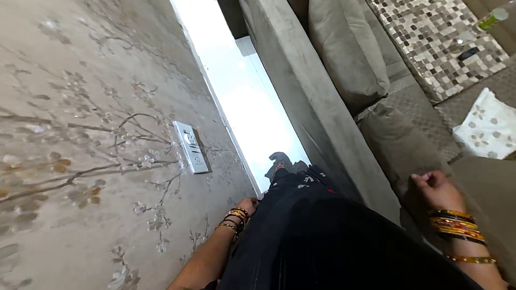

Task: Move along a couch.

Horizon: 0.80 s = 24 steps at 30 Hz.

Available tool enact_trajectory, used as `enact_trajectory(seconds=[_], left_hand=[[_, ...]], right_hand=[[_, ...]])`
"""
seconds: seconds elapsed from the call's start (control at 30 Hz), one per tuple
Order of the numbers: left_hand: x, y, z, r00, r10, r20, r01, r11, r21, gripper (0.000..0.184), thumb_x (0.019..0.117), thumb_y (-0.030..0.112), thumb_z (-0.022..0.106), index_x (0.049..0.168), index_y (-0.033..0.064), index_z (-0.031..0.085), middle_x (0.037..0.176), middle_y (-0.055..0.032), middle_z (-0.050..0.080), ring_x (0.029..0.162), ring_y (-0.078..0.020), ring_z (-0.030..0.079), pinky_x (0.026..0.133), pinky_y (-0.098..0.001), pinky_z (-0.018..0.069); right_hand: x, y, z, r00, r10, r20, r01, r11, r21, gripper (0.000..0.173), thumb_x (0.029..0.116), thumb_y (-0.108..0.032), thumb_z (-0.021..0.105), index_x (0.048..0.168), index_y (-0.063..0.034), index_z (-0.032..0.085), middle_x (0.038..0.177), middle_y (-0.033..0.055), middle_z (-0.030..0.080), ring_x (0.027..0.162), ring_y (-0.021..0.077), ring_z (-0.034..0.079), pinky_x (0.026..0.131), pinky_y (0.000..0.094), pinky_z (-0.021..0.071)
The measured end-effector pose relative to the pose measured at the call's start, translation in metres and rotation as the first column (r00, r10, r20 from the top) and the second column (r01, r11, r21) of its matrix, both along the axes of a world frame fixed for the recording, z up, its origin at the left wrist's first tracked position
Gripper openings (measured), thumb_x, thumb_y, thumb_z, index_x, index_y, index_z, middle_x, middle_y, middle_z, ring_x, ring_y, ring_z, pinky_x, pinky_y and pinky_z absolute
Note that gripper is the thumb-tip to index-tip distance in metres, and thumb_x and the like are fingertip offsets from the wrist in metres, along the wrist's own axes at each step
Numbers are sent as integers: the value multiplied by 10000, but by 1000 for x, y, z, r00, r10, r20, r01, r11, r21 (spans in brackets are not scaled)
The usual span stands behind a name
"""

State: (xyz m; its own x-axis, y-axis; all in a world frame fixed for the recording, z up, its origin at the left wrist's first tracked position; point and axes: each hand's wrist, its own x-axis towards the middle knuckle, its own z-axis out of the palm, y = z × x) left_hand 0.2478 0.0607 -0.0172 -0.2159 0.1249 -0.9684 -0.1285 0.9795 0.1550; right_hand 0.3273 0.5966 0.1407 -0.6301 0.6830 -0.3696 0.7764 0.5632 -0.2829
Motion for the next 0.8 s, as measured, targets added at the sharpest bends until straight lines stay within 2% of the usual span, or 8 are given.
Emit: enact_trajectory(seconds=[0.13, 0.23, 0.37, 0.43, 0.5, 0.6, 0.7, 0.8], left_hand=[[-32, 8, 5, 999, -53, -1, 53, 998, 28, 396, 1111, 230, 450, 1417, 16, 582, 1451, -253, 576, 1395, -387, 525, 1183, -560, 363], [-57, 18, 6, 997, -76, -1, 76, 996, 49, 393, 1114, 227, 439, 1406, 8, 584, 1437, -255, 584, 1381, -385, 536, 1177, -557, 370], [-79, 26, 0, 998, -65, -12, 65, 995, 74, 394, 1110, 250, 447, 1372, 3, 606, 1359, -255, 631, 1306, -385, 592, 1133, -562, 414], [-83, 27, -5, 998, -57, -18, 58, 995, 79, 389, 1110, 249, 449, 1366, 4, 610, 1343, -251, 642, 1278, -379, 613, 1124, -554, 427], [-81, 29, -8, 999, -47, -27, 49, 996, 71, 383, 1109, 250, 453, 1354, 6, 617, 1335, -246, 648, 1262, -372, 626, 1118, -548, 438], [-72, 34, -3, 996, -84, -39, 86, 995, 57, 383, 1107, 240, 457, 1355, -4, 615, 1341, -248, 644, 1268, -376, 622, 1122, -544, 433], [-50, 42, 4, 994, -93, -55, 95, 995, 41, 391, 1110, 243, 452, 1369, -6, 604, 1360, -251, 633, 1290, -381, 605, 1130, -548, 420], [-13, 46, 0, 995, 27, -99, -24, 999, 33, 382, 1106, 237, 466, 1358, -13, 609, 1333, -253, 646, 1248, -377, 633, 1112, -537, 446]], right_hand=[[8, -20, 3, 999, -23, -35, 24, 999, 36, 335, 1014, -247, 681, 1198, 22, 604, 905, 254, 665, 860, 444, 649, 780, 669, 480], [19, -34, -1, 987, -38, -156, 50, 996, 69, 322, 1015, -180, 662, 1232, 50, 598, 1044, 275, 666, 942, 431, 657, 851, 641, 502], [47, -70, -19, 930, 203, -306, -161, 974, 157, 287, 971, -134, 588, 1115, 103, 661, 1090, 309, 657, 946, 447, 675, 837, 595, 549], [63, -85, -31, 953, 247, -174, -246, 969, 23, 261, 968, -135, 619, 1097, 78, 695, 1087, 281, 690, 963, 427, 701, 853, 581, 568], [71, -91, -44, 981, 172, 90, -153, 971, -184, 275, 1000, -166, 654, 1169, 50, 672, 1146, 267, 679, 1042, 406, 682, 939, 565, 529], [77, -85, -61, 981, 71, 181, -30, 976, -215, 252, 985, -151, 684, 1119, 60, 656, 1085, 272, 672, 977, 407, 678, 895, 565, 523], [71, -68, -55, 942, 177, 286, -80, 943, -322, 369, 975, -209, 715, 1219, 49, 612, 1076, 254, 659, 984, 392, 662, 912, 543, 514], [78, -48, -48, 823, 342, 454, -155, 903, -400, 422, 993, -336, 690, 1231, 2, 599, 1120, 239, 683, 1077, 393, 670, 953, 557, 512]])
